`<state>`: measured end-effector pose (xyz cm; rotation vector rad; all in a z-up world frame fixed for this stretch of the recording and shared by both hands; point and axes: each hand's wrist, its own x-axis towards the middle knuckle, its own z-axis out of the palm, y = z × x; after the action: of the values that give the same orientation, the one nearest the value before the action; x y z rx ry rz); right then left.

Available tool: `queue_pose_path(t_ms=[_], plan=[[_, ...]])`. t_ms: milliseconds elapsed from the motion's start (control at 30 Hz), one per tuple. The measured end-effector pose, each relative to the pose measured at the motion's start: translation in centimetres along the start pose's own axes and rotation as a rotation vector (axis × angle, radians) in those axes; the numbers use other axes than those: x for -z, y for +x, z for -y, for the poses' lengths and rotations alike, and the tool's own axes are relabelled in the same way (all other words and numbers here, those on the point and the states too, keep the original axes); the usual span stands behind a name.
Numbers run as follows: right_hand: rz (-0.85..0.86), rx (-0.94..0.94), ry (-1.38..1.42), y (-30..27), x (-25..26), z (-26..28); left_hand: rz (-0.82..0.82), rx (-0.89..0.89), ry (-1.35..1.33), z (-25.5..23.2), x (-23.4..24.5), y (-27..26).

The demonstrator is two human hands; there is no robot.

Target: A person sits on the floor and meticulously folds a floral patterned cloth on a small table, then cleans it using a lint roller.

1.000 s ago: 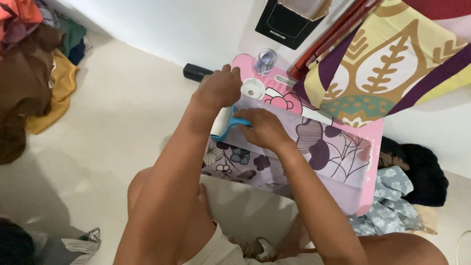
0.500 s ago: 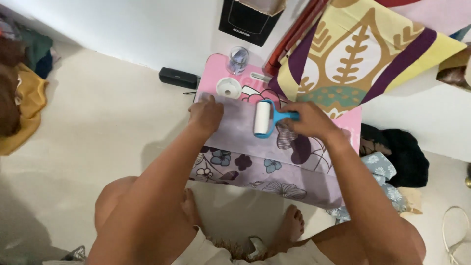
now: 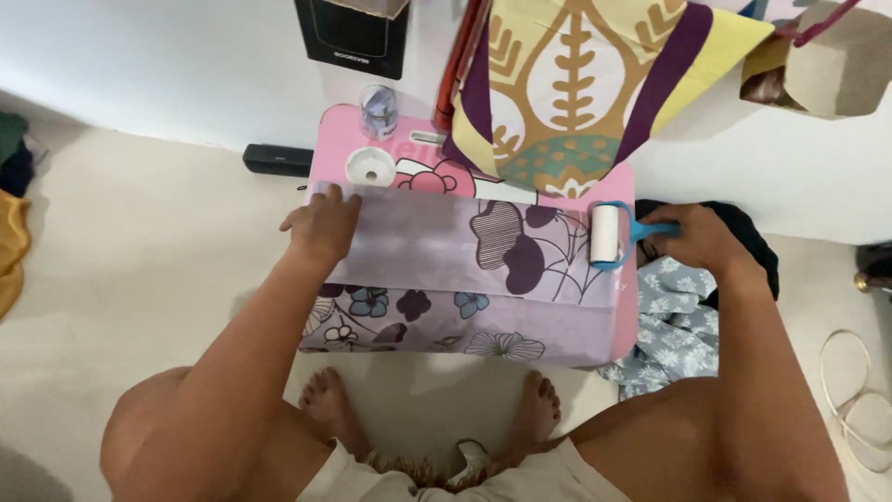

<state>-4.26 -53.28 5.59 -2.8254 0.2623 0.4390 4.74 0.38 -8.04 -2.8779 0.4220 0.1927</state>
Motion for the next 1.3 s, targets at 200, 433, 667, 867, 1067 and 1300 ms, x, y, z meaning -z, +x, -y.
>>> queue_pose_path(t_ms=[200,433,667,867,1067,1300], plan=[[0.016,0.253,0.107,-2.3,-0.1,9.5,0.137,0.010,-0.111,0.2,1.5,0.0],[0.139,0.445,0.111,-1.9,-4.2,11.3,0.226,-0.008,-0.190,0.6,3.9,-1.4],[0.042,0.038,0.051,-6.2,-1.9,1.9,0.376,-0.017,-0.208,2.1,1.8,0.2],[-0.192,-0.142,0.049,-12.0,-2.2,2.3,0.274,-0.052,-0.384,3.7,10.8,-2.4],[-0.350,-0.269,0.184,-12.7,-11.6,8.8,0.120,-0.175,-0.511,3.3,16.4,-5.1],[-0.450,-0.261,0.126,-7.0,-12.2,11.8,0.125,-0.223,-0.616,3.8,18.9,-8.1]])
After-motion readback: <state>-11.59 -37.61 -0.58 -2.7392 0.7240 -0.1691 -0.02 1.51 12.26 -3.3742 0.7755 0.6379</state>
